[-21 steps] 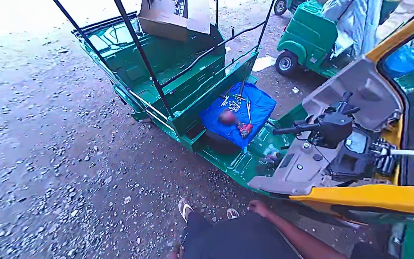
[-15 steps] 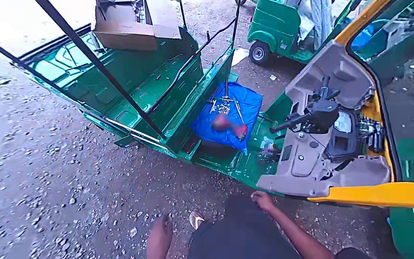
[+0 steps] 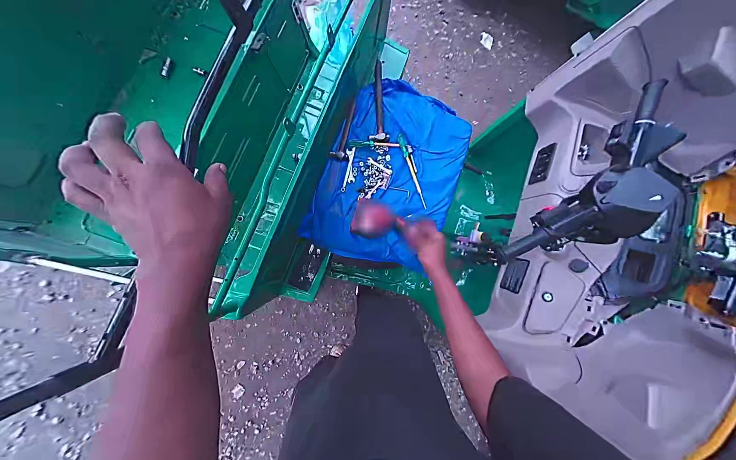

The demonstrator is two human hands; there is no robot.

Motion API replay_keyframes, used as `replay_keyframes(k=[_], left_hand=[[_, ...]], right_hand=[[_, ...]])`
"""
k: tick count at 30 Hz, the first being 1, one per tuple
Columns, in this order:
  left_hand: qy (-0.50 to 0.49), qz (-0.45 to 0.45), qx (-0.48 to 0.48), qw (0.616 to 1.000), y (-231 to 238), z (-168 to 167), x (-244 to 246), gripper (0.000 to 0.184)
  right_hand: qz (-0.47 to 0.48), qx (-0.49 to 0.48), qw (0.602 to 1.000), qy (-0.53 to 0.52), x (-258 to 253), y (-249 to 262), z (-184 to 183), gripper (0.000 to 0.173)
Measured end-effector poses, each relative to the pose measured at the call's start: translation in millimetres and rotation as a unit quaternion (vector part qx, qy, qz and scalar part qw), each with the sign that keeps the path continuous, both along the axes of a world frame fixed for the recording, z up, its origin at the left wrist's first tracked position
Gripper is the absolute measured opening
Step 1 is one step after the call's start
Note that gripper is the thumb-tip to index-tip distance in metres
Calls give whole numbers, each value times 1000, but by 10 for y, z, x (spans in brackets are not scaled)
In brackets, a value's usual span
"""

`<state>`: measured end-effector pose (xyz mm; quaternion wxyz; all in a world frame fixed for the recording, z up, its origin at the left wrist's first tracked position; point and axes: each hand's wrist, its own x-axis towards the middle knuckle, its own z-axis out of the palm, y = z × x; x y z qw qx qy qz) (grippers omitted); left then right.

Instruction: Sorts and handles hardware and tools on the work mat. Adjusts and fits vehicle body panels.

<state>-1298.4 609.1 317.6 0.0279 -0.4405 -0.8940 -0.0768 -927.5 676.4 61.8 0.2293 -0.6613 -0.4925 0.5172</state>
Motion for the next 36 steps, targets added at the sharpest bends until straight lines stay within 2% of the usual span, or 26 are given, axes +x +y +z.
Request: replay_keyframes(k=[4, 7, 9, 14, 18, 20, 24, 31, 34, 35, 36], left_hand=[[1, 96, -122, 988, 271, -333, -117, 56], [15, 168, -164, 972, 298, -447, -129, 58], [39, 175, -170, 969, 347, -461, -126, 60], [99, 145, -155, 972, 322, -505, -119, 65], [93, 130, -135, 978, 313, -495, -106, 64], [87, 123, -134, 979, 315, -465, -96, 64], [82, 117, -134, 981, 363, -420, -78, 68], [74, 110, -132, 982, 308, -440, -85, 70], [73, 122, -143, 979, 303, -447, -94, 67], [72, 127, -149, 978, 289, -445, -97, 67], [71, 134, -152, 977, 292, -455, -100, 67]], right_hand=[[98, 88, 988, -86, -587, 1269, -348, 22], [228, 157, 947, -160, -869, 1871, -757, 27], [314, 162, 912, -208, -1053, 2232, -950, 30], [420, 148, 852, -274, -1254, 2532, -1153, 27], [500, 186, 798, -278, -1246, 2593, -1129, 25], [514, 181, 785, -293, -1252, 2593, -1092, 24], [483, 152, 805, -308, -1307, 2633, -1070, 20], [380, 117, 882, -254, -1180, 2446, -993, 21], [267, 90, 942, -183, -1096, 2378, -964, 20], [245, 86, 950, -171, -1063, 2337, -964, 20], [260, 93, 943, -187, -1038, 2344, -958, 20]])
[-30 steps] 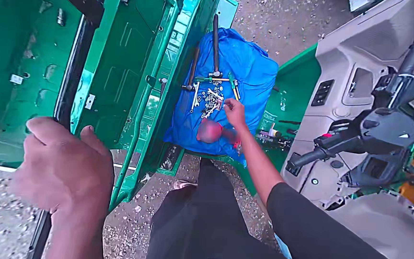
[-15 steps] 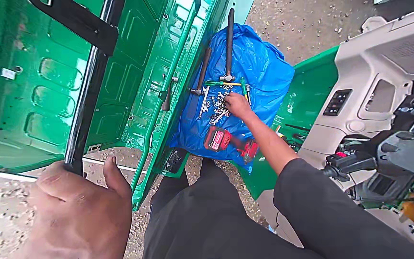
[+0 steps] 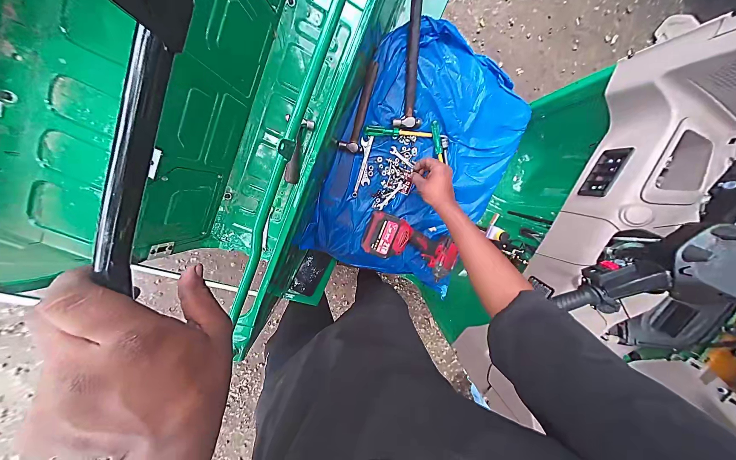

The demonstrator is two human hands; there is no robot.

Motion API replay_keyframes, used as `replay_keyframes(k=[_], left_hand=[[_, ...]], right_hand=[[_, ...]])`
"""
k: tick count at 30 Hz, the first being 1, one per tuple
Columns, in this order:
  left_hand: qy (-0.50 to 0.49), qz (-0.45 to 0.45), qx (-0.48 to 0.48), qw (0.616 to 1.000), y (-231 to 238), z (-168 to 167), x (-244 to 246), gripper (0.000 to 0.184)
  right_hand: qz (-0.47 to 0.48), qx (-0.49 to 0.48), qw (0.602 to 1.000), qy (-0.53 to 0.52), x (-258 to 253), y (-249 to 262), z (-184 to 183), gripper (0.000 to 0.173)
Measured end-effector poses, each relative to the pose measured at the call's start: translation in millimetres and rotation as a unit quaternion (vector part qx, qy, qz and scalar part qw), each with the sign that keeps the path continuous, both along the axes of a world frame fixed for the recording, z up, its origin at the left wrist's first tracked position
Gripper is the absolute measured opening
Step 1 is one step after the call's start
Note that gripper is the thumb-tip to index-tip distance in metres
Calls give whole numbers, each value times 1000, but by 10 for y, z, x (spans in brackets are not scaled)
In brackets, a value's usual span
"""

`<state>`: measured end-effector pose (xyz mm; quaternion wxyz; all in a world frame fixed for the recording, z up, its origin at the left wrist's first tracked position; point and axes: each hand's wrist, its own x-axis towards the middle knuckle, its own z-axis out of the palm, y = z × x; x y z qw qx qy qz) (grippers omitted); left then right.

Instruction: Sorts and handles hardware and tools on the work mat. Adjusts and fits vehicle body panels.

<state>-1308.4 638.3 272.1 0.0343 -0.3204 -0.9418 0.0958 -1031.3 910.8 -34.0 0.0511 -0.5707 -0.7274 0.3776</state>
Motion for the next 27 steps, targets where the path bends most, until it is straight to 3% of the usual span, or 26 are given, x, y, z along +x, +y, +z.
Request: replay_keyframes(k=[6, 9, 15, 27], left_hand=[[-34, 27, -10, 999, -21, 12, -11, 68], [-36, 33, -1, 999, -8, -3, -17, 67], [-49, 45, -3, 998, -31, -33, -45, 66], [-39, 44, 2, 998, 13, -27, -16, 64]], right_hand=[[49, 10, 996, -74, 62, -116, 59, 22], [20, 11, 998, -65, 46, -125, 58, 23], [115, 45, 983, -137, 64, -176, 145, 26], [107, 40, 988, -104, 72, -180, 154, 27]])
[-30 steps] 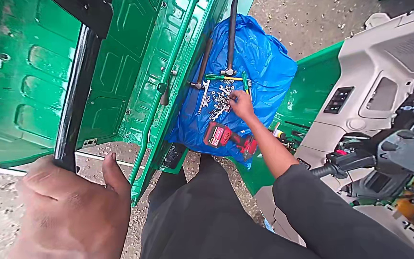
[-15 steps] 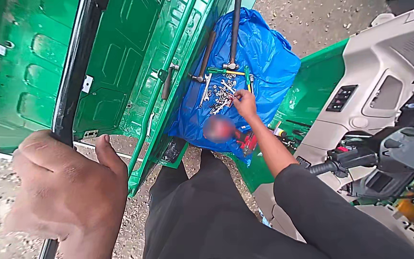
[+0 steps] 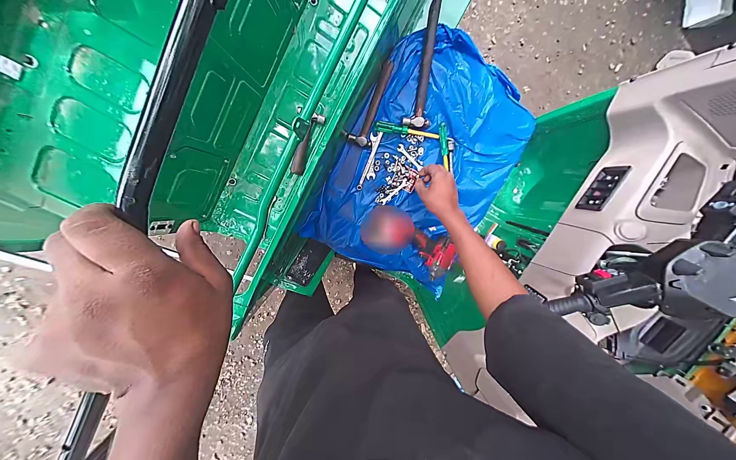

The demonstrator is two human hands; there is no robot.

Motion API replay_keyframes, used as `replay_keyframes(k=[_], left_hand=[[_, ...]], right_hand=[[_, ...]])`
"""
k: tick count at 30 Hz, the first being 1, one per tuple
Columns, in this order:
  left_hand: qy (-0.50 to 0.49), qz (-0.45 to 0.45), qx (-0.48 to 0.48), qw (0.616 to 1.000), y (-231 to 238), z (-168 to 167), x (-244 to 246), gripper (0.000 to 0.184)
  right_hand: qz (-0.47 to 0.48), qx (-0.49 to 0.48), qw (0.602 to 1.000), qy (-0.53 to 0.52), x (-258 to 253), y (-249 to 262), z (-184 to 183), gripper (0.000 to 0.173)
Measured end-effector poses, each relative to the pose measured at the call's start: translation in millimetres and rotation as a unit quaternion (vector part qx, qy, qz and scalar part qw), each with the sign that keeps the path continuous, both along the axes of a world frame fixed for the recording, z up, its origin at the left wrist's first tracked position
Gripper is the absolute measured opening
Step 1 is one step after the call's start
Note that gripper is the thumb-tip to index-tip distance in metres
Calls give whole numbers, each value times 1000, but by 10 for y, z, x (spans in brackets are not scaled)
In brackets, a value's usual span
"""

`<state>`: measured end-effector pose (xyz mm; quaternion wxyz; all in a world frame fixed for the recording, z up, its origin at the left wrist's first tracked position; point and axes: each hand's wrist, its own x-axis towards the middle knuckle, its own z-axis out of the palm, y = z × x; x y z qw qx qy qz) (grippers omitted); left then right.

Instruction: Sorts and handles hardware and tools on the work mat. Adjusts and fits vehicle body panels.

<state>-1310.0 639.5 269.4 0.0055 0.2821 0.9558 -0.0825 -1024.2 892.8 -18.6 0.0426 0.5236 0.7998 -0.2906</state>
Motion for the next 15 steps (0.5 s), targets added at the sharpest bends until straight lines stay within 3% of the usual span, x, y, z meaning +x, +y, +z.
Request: replay_keyframes(k=[6, 9, 11, 15], left_hand=[[6, -13, 6, 1000, 44, 65, 44, 58], [4, -19, 2, 1000, 70, 97, 65, 57], [17, -21, -2, 1000, 75, 101, 80, 55], [15, -20, 1, 1000, 92, 113, 87, 52]], right_hand=[[49, 16, 998, -32, -64, -29, 55, 29], [26, 6, 999, -17, -64, -26, 48, 29], [67, 14, 997, -46, -92, -50, 70, 31], [70, 24, 997, 1, -135, -82, 81, 27]])
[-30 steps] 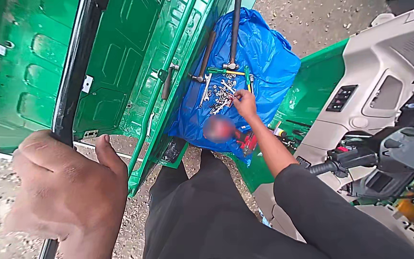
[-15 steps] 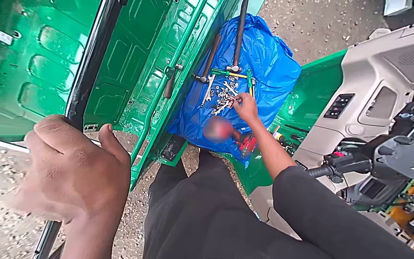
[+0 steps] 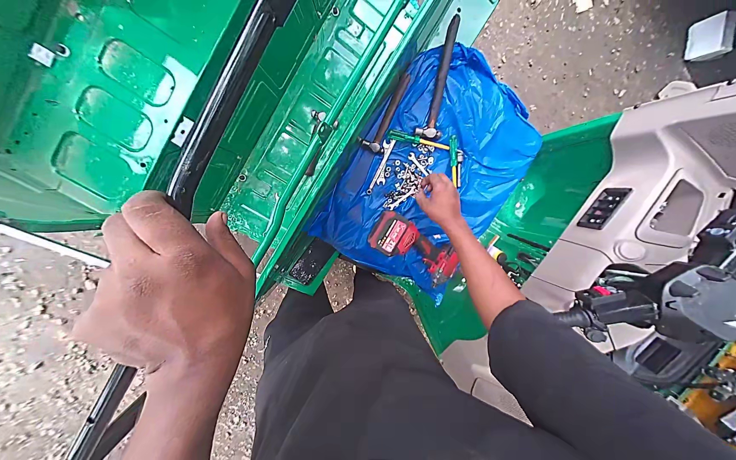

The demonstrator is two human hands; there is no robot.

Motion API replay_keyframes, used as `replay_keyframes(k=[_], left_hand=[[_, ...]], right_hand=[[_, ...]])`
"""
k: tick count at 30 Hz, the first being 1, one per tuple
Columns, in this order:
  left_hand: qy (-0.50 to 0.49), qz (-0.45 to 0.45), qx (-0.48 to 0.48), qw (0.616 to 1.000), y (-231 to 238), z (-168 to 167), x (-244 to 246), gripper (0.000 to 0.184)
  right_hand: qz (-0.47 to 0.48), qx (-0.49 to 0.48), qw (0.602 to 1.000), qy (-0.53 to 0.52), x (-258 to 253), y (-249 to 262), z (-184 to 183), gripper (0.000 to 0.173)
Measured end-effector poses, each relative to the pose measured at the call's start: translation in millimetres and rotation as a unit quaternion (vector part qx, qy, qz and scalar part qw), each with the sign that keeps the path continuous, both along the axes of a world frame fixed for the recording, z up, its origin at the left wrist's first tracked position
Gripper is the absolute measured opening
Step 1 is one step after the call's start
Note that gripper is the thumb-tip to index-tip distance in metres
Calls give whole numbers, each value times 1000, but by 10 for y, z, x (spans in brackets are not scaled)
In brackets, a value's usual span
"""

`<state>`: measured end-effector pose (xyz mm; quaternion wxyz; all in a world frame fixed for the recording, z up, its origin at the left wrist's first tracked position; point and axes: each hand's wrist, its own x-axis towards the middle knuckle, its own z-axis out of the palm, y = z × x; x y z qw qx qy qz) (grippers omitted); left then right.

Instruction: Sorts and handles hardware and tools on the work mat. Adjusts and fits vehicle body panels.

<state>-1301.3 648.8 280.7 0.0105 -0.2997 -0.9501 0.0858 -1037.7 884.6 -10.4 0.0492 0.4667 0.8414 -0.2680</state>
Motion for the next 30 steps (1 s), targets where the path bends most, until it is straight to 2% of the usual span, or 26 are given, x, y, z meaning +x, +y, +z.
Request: replay_keyframes(k=[2, 6, 13, 18, 21, 24, 26, 30], left_hand=[[3, 1, -6, 1000, 4, 7, -1, 53], [6, 2, -5, 1000, -2, -10, 0, 52], [10, -3, -5, 1000, 6, -4, -4, 48], [2, -2, 1, 1000, 3, -9, -11, 48], [-4, 0, 5, 1000, -9, -12, -6, 47], [0, -3, 15, 1000, -20, -25, -10, 46], [2, -3, 16, 1000, -17, -22, -13, 47], [-5, 6, 11, 1000, -24, -36, -12, 50]], right_hand=[[65, 33, 997, -3, -18, -53, -27, 25], [70, 39, 996, 32, -43, -51, -46, 25], [95, 43, 994, 26, -133, -87, -38, 23], [30, 17, 999, 27, -57, -31, -83, 24], [-57, -56, 997, -7, 104, -28, -108, 26], [-43, -87, 994, -57, 274, -51, -173, 26], [-34, -83, 995, -36, 283, -92, -224, 27], [-42, -63, 995, 72, 105, -196, -302, 26]])
